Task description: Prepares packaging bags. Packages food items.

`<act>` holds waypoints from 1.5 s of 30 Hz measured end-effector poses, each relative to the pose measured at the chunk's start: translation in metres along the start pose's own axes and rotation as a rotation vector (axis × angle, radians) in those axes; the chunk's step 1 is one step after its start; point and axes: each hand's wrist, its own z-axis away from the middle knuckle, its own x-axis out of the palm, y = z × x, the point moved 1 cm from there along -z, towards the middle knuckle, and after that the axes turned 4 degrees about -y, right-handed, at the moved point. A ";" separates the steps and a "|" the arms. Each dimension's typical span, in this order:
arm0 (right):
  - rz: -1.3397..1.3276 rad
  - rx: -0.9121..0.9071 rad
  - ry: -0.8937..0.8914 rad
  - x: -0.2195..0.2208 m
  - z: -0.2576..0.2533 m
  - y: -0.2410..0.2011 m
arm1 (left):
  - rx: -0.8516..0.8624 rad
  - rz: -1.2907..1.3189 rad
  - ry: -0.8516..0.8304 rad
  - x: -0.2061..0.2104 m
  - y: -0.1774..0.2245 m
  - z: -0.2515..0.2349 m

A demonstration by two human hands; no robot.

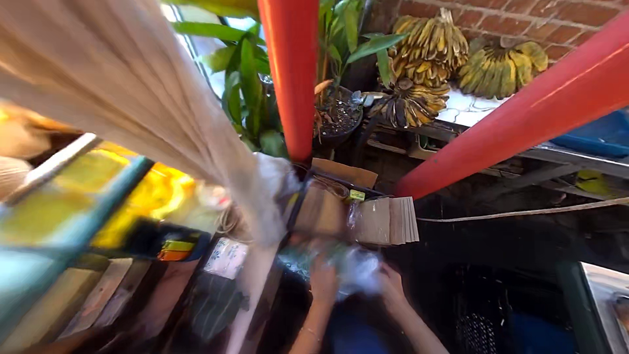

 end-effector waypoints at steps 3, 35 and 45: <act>-0.351 0.170 -0.354 0.005 0.016 -0.011 | -0.061 0.059 0.073 0.007 -0.004 0.004; 1.064 -0.114 -0.884 0.174 -0.049 -0.010 | -0.544 1.943 0.343 0.037 -0.071 0.054; 0.908 -0.082 -0.616 0.152 -0.047 -0.041 | -0.533 1.661 0.449 0.036 -0.072 0.031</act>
